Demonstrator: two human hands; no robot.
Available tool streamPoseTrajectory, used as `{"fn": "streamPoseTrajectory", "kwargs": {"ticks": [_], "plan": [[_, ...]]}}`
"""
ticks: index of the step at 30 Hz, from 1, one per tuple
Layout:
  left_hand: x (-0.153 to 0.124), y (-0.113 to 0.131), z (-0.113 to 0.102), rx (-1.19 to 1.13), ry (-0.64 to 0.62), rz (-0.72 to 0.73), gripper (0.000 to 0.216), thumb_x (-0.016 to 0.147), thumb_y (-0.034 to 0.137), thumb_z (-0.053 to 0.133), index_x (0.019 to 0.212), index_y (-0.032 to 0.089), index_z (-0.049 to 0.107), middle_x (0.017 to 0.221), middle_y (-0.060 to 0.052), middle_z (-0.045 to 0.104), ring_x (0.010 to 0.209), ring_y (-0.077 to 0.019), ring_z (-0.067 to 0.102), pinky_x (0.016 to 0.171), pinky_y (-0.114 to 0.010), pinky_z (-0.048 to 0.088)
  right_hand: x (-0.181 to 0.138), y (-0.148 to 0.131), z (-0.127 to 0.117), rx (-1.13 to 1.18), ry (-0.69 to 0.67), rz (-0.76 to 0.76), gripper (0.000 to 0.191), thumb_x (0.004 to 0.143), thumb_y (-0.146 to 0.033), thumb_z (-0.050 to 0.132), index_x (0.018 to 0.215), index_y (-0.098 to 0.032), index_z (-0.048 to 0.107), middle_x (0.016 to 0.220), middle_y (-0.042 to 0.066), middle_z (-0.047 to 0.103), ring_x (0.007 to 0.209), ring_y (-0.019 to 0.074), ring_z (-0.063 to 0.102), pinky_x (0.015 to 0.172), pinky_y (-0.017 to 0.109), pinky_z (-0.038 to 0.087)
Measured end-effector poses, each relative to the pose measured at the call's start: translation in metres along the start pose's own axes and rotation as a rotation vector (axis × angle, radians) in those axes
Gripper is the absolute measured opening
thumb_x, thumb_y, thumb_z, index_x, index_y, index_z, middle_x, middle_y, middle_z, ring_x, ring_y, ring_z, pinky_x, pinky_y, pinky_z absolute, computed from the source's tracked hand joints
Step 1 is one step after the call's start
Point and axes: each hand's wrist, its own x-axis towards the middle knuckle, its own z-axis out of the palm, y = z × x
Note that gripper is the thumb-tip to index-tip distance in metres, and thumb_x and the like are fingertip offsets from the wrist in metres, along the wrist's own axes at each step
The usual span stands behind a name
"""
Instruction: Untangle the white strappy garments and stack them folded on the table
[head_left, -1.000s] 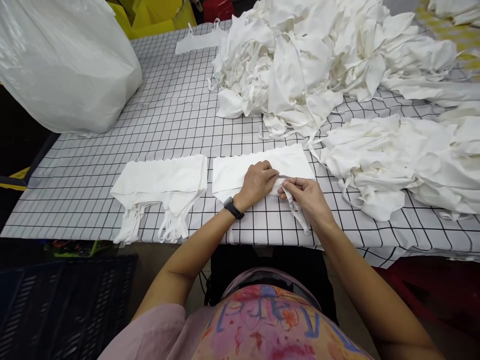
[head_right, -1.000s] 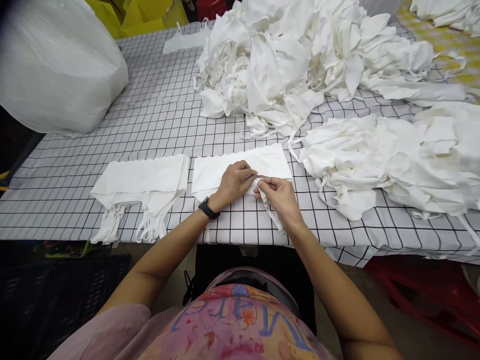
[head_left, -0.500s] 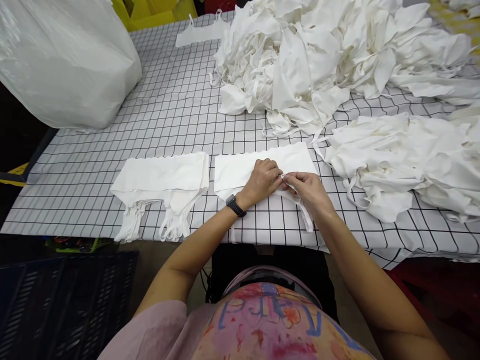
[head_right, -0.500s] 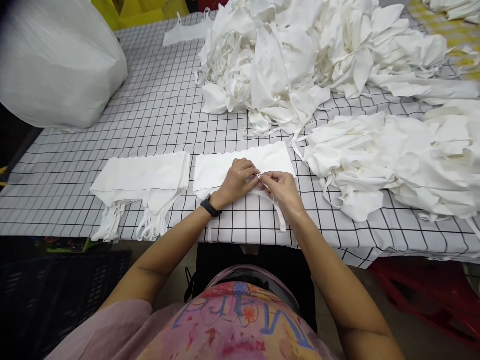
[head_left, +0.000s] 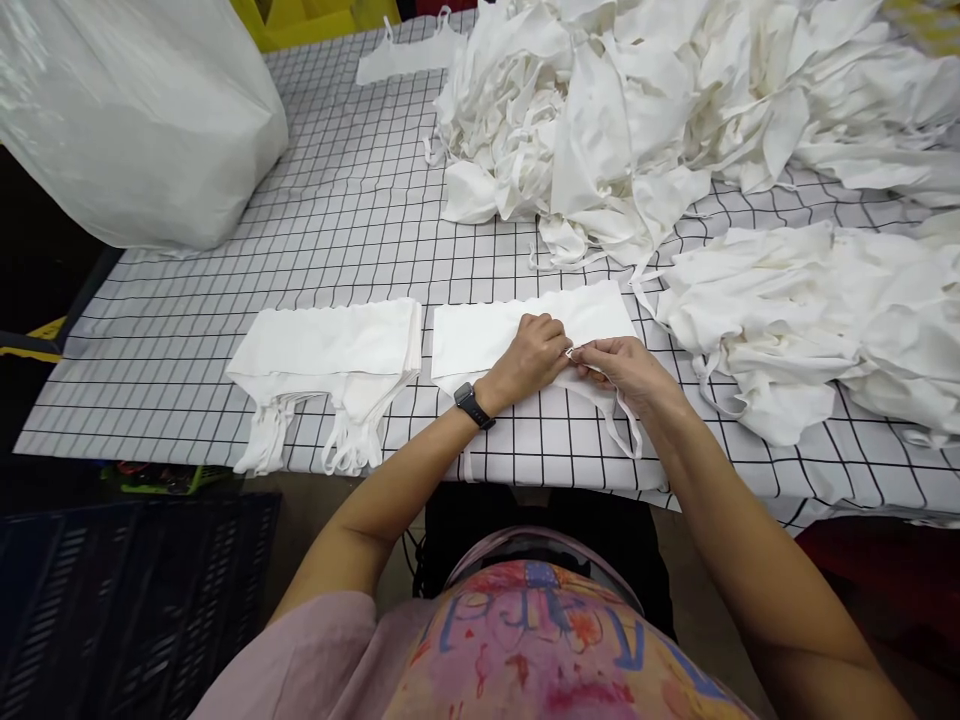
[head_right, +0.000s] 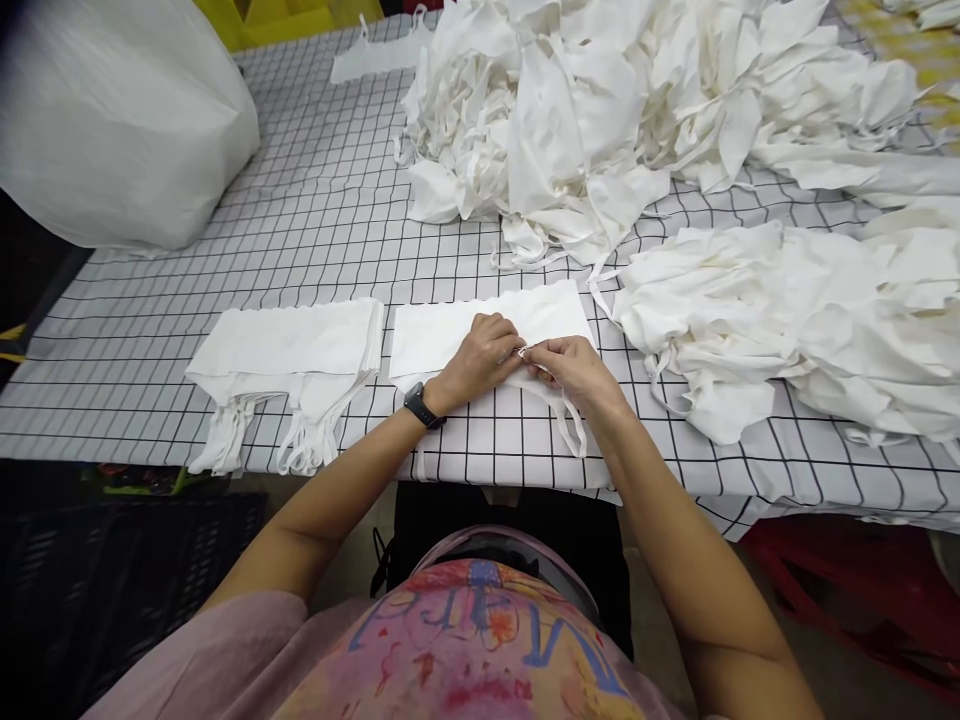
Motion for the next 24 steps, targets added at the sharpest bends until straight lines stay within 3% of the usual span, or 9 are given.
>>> {"fn": "streamPoseTrajectory", "kwargs": {"ticks": [12,24], "plan": [[0.0013,0.0049,-0.0039,0.067,0.001,0.050,0.033,0.105,0.015,0.042,0.082,0.017,0.066,0.093,-0.010,0.066,0.096,-0.0228,0.055,0.091,-0.042,0.041,0.0011,0.0035,0.0025,0.003,0.067,-0.006,0.019,0.067,-0.027,0.070,0.052,-0.017,0.063,0.051,-0.001,0.052,0.047,0.0065,0.035,0.044,0.024,0.020],[-0.0004,0.0038,-0.0034,0.093,-0.004,0.107,0.040,0.104,0.009,0.037,0.075,0.018,0.062,0.088,-0.008,0.065,0.093,-0.0216,0.053,0.094,-0.040,0.042,-0.0050,0.0063,0.0065,-0.011,0.203,-0.067,0.019,0.068,-0.020,0.071,0.050,-0.016,0.063,0.055,0.002,0.058,0.049,0.0076,0.039,0.044,0.025,0.025]]}}
